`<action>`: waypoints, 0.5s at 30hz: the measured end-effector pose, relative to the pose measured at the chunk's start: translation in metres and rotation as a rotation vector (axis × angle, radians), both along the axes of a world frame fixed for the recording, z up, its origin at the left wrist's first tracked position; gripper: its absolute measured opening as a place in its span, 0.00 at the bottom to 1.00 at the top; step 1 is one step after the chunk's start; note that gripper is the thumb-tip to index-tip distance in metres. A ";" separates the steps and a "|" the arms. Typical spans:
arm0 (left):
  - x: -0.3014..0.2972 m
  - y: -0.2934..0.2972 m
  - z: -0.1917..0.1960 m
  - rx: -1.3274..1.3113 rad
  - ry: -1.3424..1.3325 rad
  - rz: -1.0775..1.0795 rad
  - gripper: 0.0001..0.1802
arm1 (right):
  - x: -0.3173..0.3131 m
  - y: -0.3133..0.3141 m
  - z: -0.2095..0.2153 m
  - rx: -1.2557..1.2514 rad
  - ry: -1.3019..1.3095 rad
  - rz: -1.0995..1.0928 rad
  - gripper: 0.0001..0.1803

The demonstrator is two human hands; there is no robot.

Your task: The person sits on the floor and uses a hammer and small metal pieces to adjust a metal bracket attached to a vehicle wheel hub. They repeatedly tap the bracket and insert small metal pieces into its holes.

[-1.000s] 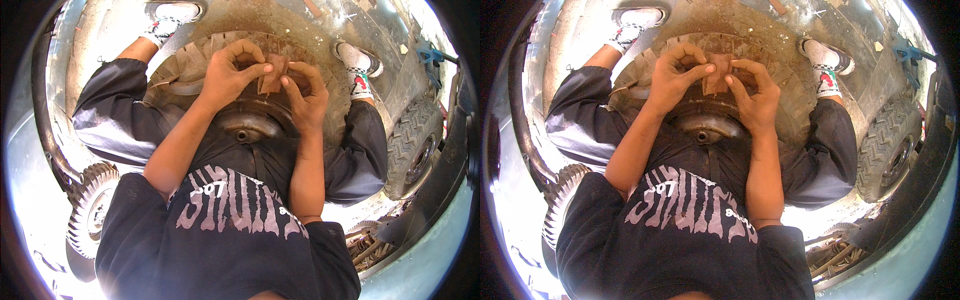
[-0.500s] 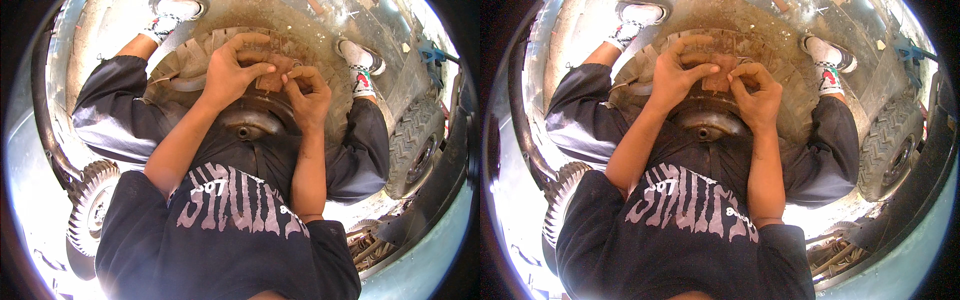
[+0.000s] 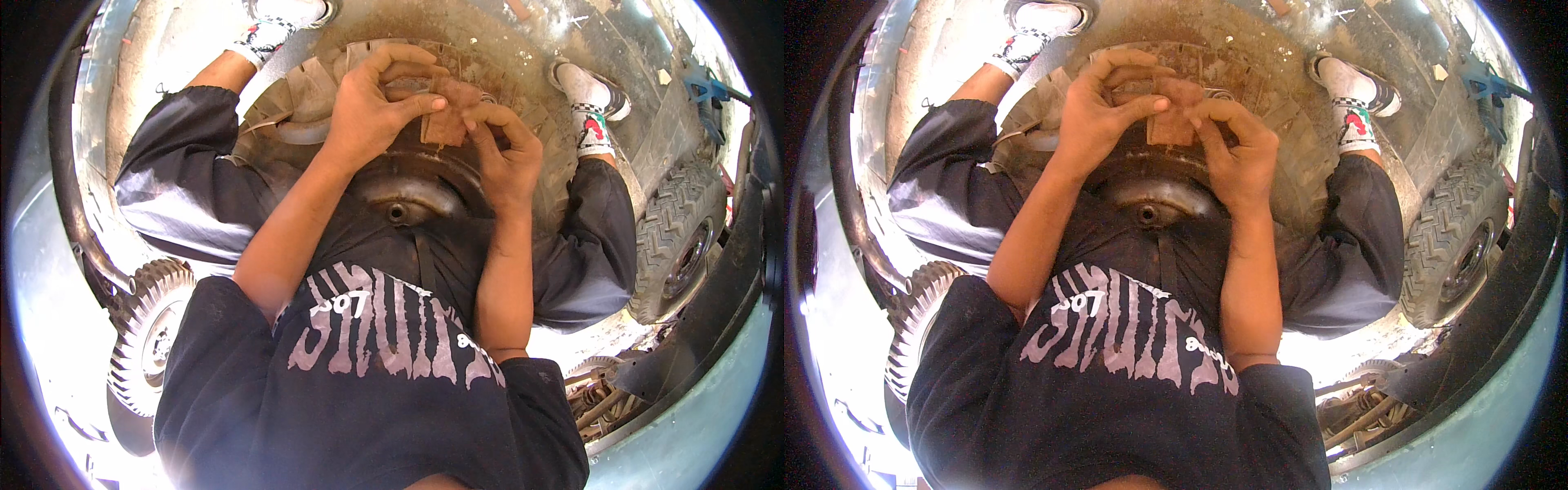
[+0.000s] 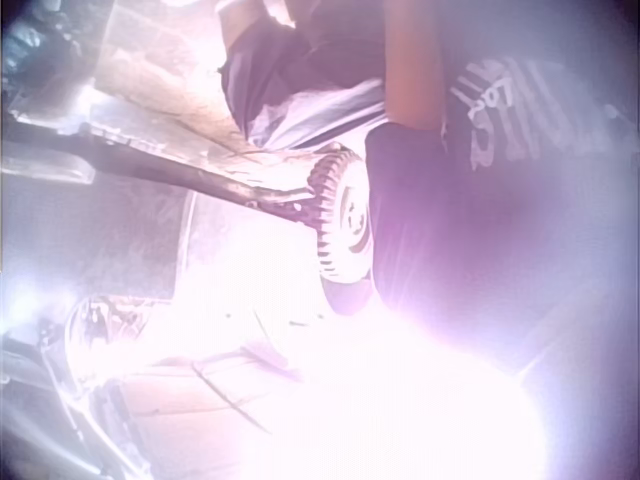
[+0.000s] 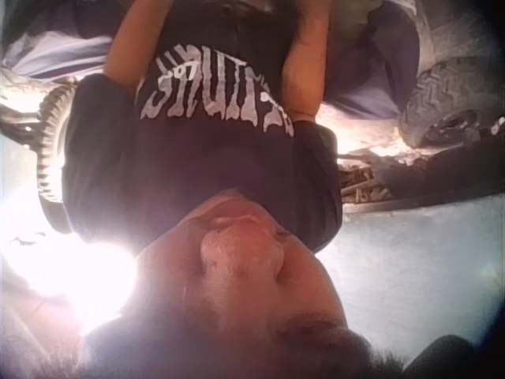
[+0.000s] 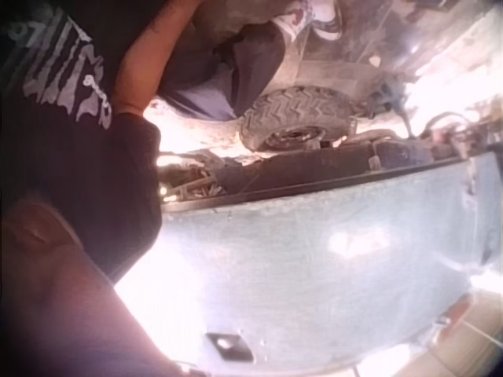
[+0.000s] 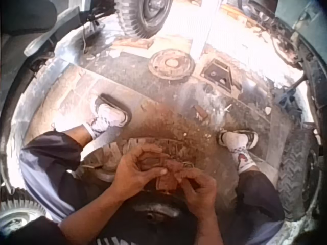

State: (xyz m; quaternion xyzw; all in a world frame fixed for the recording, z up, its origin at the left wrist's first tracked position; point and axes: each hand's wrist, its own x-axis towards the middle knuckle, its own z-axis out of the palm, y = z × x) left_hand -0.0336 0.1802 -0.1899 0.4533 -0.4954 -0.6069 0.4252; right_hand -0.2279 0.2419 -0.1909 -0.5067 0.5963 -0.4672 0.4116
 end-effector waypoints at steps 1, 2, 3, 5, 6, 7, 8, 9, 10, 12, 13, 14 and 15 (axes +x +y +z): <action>0.000 0.000 0.000 -0.008 -0.003 0.001 0.34 | 0.005 0.000 0.003 0.031 -0.043 -0.036 0.09; 0.001 0.000 0.000 -0.017 -0.006 0.003 0.34 | 0.007 0.000 0.005 0.063 -0.087 -0.072 0.11; 0.002 -0.001 0.002 -0.026 -0.010 0.004 0.34 | 0.006 0.001 0.004 0.053 -0.056 -0.069 0.12; 0.004 -0.001 0.011 0.058 -0.004 -0.086 0.36 | 0.003 0.002 -0.001 0.034 0.005 -0.062 0.15; 0.005 -0.002 0.016 0.101 -0.001 -0.131 0.37 | 0.002 0.003 -0.001 0.047 -0.016 -0.068 0.15; 0.006 -0.002 0.020 0.107 -0.034 -0.155 0.34 | 0.002 0.003 -0.002 0.059 -0.037 -0.075 0.15; 0.006 -0.002 0.022 0.114 -0.067 -0.180 0.31 | 0.002 0.003 -0.002 0.072 -0.059 -0.082 0.15; 0.007 -0.002 0.023 0.120 -0.100 -0.204 0.29 | 0.002 0.003 -0.002 0.051 -0.065 -0.092 0.15; 0.007 -0.001 0.021 0.034 -0.153 -0.198 0.25 | 0.003 0.004 -0.002 0.031 -0.071 -0.101 0.15; 0.007 0.001 0.017 -0.138 -0.257 -0.184 0.16 | 0.005 0.004 -0.002 -0.022 -0.073 -0.126 0.15; 0.007 0.000 0.018 -0.133 -0.257 -0.202 0.13 | 0.005 0.004 -0.002 -0.055 -0.068 -0.141 0.15; 0.007 -0.001 0.021 -0.129 -0.256 -0.221 0.11 | 0.006 0.004 -0.001 -0.087 -0.063 -0.156 0.15; 0.006 -0.001 0.023 -0.127 -0.257 -0.239 0.08 | 0.007 0.003 0.001 -0.077 -0.105 -0.169 0.14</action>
